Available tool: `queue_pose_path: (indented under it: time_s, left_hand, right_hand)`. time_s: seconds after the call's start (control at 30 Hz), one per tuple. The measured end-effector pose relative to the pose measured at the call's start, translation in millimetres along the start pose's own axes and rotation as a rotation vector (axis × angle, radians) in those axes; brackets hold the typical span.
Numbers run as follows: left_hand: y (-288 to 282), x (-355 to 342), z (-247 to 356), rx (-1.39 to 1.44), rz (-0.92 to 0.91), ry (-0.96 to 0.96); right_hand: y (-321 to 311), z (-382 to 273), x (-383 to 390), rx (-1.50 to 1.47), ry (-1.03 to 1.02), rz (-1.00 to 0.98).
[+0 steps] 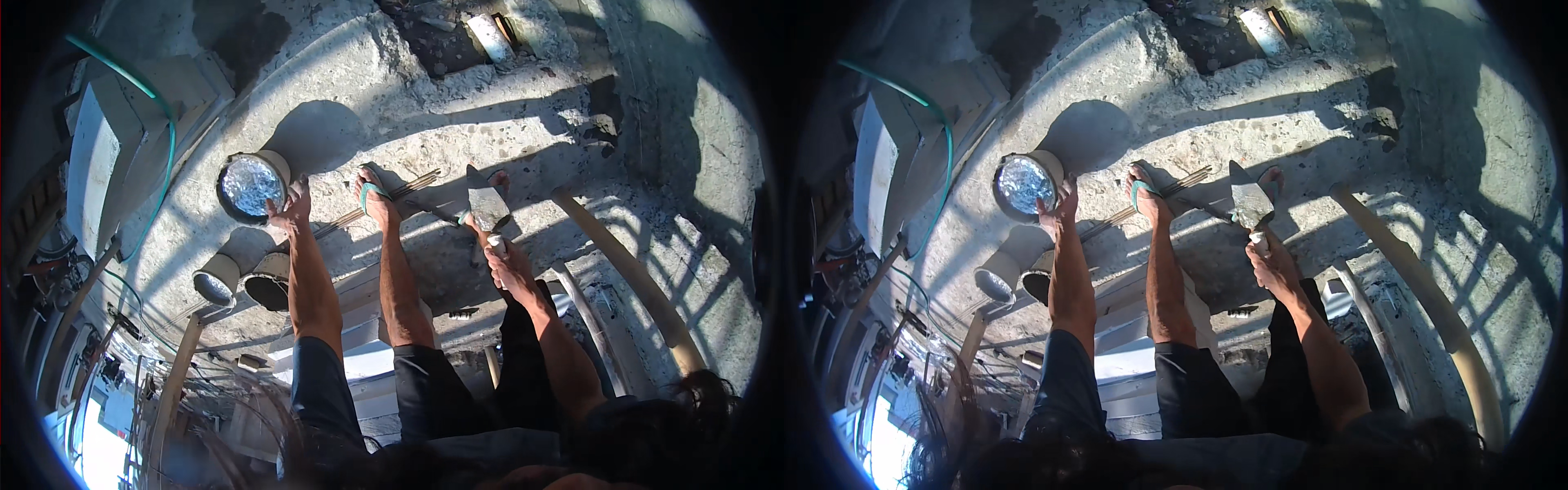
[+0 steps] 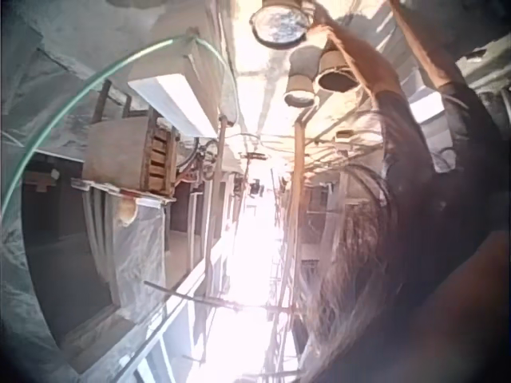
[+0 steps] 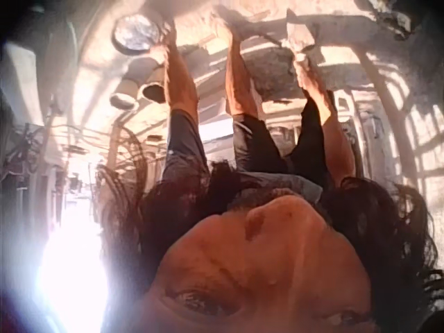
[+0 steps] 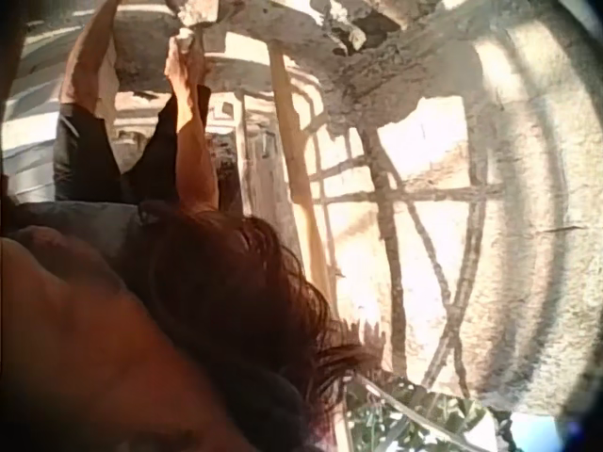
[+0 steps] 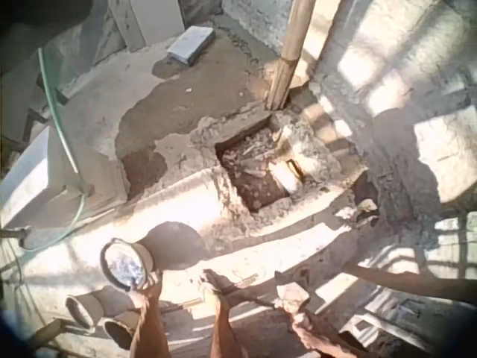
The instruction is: The person applies cement mortar from a bucket onto a rough concrete wall and around a vertical bamboo pole using a hand trowel.
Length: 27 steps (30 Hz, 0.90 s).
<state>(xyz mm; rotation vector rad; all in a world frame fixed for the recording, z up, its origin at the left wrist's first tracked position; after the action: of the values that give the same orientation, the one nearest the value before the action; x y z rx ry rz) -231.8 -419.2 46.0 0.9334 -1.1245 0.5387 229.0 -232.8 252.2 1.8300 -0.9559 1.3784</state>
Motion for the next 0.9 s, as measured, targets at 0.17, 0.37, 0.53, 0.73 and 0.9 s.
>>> queue_pose_path:
  time_s: [0.17, 0.37, 0.53, 0.73, 0.9]
  left_hand:
    - [5.2, 4.3, -82.4, 0.125, -0.034, -0.052]
    - [-66.7, 29.1, -170.4, -0.114, -0.139, -0.060]
    - [-124.8, 88.6, -297.0, -0.045, 0.108, -0.133]
    - [-203.6, 115.4, -394.3, -0.131, 0.066, -0.405]
    - [-269.8, 178.9, -451.7, -0.396, 0.265, -0.498]
  right_hand:
    - [-68.6, -10.6, -9.0, -0.073, -0.015, 0.039]
    - [-163.0, -6.5, -12.2, -0.243, -0.058, 0.079]
    - [-215.9, 11.7, 5.1, -0.269, -0.095, 0.142]
    - [-216.2, 33.4, 39.5, -0.198, -0.233, 0.245]
    - [-215.4, 55.4, 78.0, -0.217, -0.149, 0.397]
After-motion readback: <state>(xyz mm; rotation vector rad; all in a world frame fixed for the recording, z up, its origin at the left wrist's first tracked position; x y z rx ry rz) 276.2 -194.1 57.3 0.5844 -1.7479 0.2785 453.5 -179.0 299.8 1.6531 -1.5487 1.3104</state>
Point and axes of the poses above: each hand's wrist, its own x-axis away from the middle knuckle, its own y-axis out of the palm, z = x × y, the point moved 6 cm from there along -x, towards the middle knuckle, and after that the axes turned 6 degrees about -z, right-handed, at the moved point
